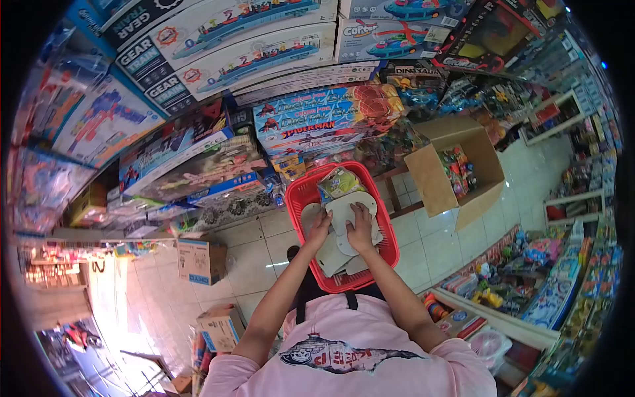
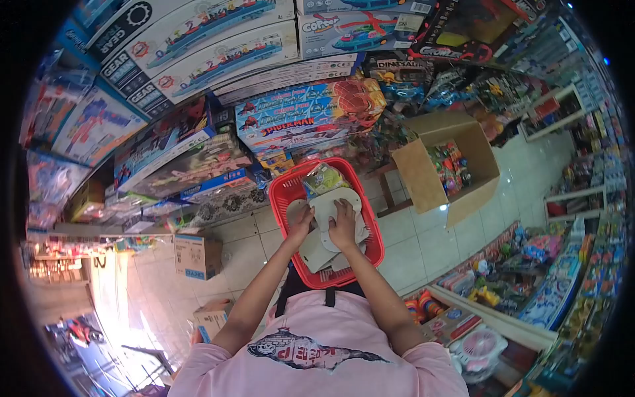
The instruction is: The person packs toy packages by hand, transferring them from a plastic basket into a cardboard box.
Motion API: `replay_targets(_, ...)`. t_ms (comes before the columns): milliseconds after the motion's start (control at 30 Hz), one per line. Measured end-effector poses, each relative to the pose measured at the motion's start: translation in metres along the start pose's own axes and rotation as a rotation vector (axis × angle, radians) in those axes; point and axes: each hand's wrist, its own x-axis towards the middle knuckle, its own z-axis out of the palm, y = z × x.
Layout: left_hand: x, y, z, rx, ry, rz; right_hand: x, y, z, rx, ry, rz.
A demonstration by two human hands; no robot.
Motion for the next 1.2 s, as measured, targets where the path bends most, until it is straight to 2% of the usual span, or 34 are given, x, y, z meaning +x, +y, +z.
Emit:
replay_targets(67,-0.006,-0.005,0.021,-0.210,-0.193,-0.214,-0.023,0.006,-0.011,-0.083,0.106,-0.035)
replay_targets(100,0.027,0.000,-0.044,-0.140,-0.185,-0.180,0.008,-0.029,0.040,-0.023,0.154,-0.049)
replay_targets(200,0.015,-0.017,-0.030,-0.225,-0.352,-0.235,-0.017,-0.027,0.028,-0.015,0.169,-0.023)
replay_targets(267,0.006,-0.018,-0.029,-0.295,-0.388,-0.096,-0.023,-0.030,0.031,0.095,0.214,-0.018)
replay_targets(367,-0.018,0.002,-0.032,-0.270,-0.431,-0.018,-0.034,-0.046,0.031,0.245,0.342,-0.039)
replay_targets(500,-0.036,0.012,-0.041,-0.178,-0.474,0.113,-0.051,-0.077,0.022,0.293,0.468,-0.013)
replay_targets(600,-0.049,0.023,-0.048,-0.171,-0.433,0.150,-0.063,-0.094,0.015,0.432,0.395,0.026)
replay_targets(667,-0.050,0.025,-0.058,-0.385,-0.514,0.130,-0.069,-0.105,0.015,0.517,0.381,0.004)
replay_targets(767,-0.053,0.050,-0.074,-0.340,-0.503,0.162,-0.078,-0.127,0.011,0.432,0.395,-0.085)
replay_targets(900,-0.050,0.052,-0.094,-0.384,-0.564,0.183,-0.081,-0.139,0.012,0.440,0.439,-0.075)
replay_targets(933,-0.052,0.052,-0.095,-0.316,-0.463,0.178,-0.080,-0.133,0.014,0.464,0.421,0.038)
replay_targets(967,-0.050,0.043,-0.099,-0.317,-0.463,0.179,-0.079,-0.127,0.017,0.487,0.401,0.151)
replay_targets(1000,-0.043,0.025,-0.105,0.106,-0.286,0.251,-0.074,-0.113,0.031,0.564,0.488,0.100)
replay_targets(1033,-0.042,0.023,-0.110,0.524,-0.097,0.313,-0.072,-0.112,0.036,0.563,0.488,0.098)
replay_targets(1067,-0.042,0.022,-0.115,0.523,-0.095,0.314,-0.070,-0.111,0.041,0.646,0.563,0.114)
replay_targets(1133,-0.049,0.038,-0.124,0.289,-0.340,-0.031,-0.065,-0.125,0.041,0.730,0.635,0.127)
replay_targets(1167,-0.051,0.036,-0.124,0.288,-0.336,-0.032,-0.066,-0.132,0.041,0.864,0.567,0.190)
replay_targets(1200,-0.055,0.034,-0.123,0.147,-0.321,0.055,-0.066,-0.139,0.041,0.997,0.496,0.254)
